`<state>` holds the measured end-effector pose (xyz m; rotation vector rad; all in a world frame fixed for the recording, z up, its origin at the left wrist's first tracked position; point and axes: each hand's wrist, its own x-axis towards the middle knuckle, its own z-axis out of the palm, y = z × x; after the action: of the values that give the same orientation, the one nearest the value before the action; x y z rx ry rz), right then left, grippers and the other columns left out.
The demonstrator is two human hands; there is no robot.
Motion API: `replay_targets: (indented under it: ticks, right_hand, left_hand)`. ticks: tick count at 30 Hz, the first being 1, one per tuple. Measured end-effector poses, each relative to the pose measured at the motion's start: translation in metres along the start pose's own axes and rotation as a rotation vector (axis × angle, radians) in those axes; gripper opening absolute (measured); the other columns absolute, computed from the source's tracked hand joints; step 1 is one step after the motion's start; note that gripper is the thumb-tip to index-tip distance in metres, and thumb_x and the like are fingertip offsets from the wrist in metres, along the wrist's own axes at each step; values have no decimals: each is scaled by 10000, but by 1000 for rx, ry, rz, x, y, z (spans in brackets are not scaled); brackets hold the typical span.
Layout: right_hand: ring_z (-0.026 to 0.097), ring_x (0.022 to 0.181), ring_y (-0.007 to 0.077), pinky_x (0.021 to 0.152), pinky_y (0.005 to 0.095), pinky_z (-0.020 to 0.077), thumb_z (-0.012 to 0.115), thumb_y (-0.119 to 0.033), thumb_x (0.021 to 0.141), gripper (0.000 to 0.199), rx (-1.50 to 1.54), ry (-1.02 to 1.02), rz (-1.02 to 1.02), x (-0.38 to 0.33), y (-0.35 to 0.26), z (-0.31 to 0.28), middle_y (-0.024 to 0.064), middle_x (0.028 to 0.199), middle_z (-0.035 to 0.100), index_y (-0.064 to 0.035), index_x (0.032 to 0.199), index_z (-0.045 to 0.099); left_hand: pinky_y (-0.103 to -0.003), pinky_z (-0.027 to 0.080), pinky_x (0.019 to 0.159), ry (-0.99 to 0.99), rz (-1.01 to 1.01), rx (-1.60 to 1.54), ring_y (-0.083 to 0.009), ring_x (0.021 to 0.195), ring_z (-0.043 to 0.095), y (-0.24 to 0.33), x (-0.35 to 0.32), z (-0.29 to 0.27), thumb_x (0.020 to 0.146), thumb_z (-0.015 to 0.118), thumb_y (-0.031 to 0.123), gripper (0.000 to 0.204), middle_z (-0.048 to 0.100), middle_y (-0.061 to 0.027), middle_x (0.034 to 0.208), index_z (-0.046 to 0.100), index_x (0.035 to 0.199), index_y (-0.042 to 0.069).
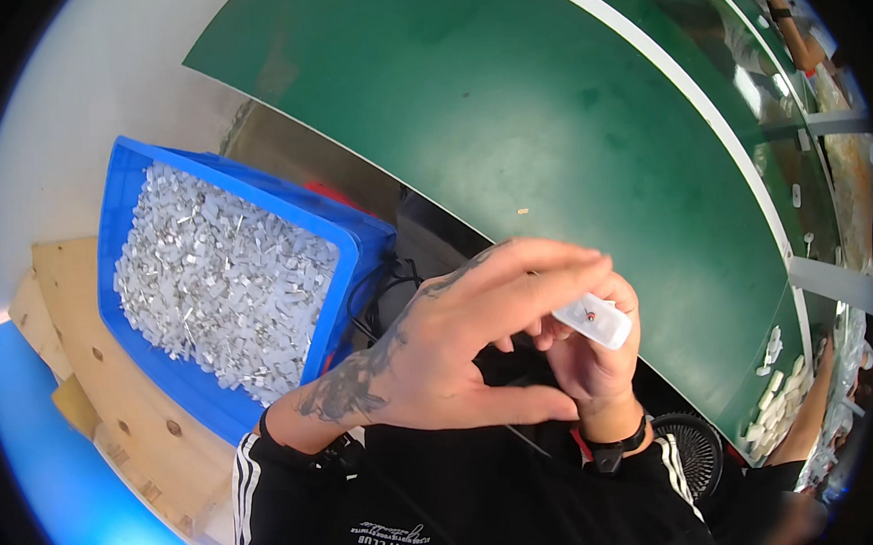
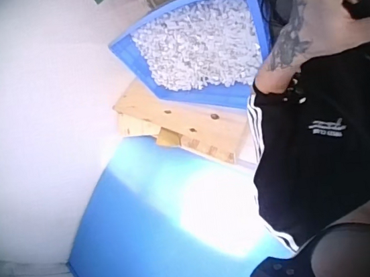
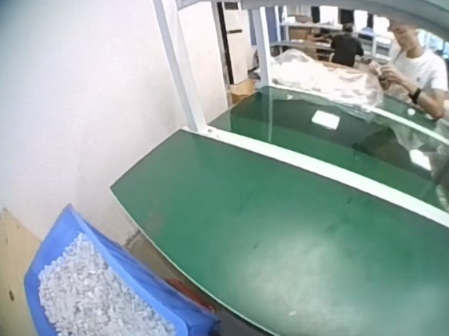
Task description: Assembling small white plastic components by inserting metal pins into them.
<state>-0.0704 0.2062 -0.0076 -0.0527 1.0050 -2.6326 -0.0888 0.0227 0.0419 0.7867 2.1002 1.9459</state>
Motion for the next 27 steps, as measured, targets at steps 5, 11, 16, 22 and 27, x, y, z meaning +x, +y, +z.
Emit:
replay_targets:
  ticks: [5,11,16,22,27]
  right_hand:
    - [614,807,170,707,266,500,646,-71,874,125,57,-107,51,1,-1,-8,124,941,622,15,957,609]
    - [622,826,158,708,268,502,679,-46,855,151,-90,-108,-96,-2,1,-13,125,928,634,15,954,582]
    - [642,798,189,695,287,531,638,12,861,119,-263,-61,-221,-3,0,-12,158,897,647,32,950,561]
    - [643,788,169,690,269,528,636,11,864,146,-487,-143,-287,-5,-7,-14,167,884,659,36,973,541]
    - [641,790,154,694,261,521,665,-41,868,176,-136,-65,-157,-17,5,-17,149,889,661,23,975,541]
  left_hand:
    - [-232,483,549,180,105,114,-159,693,616,3,4,6,684,817,36,270,660,-125,907,719,931,-12]
    - [-234,476,562,225,122,170,-160,695,608,3,5,12,671,813,6,262,652,-135,904,719,914,-13]
    - [-233,477,592,223,19,325,-176,732,616,9,-1,10,683,772,-50,222,643,-136,909,718,895,-9]
    - [-251,477,597,192,117,382,-174,731,608,12,0,12,664,824,28,268,641,-125,907,712,904,-9]
    - [-228,455,549,202,90,291,-141,670,579,11,4,19,601,881,90,420,621,-101,849,699,967,-7]
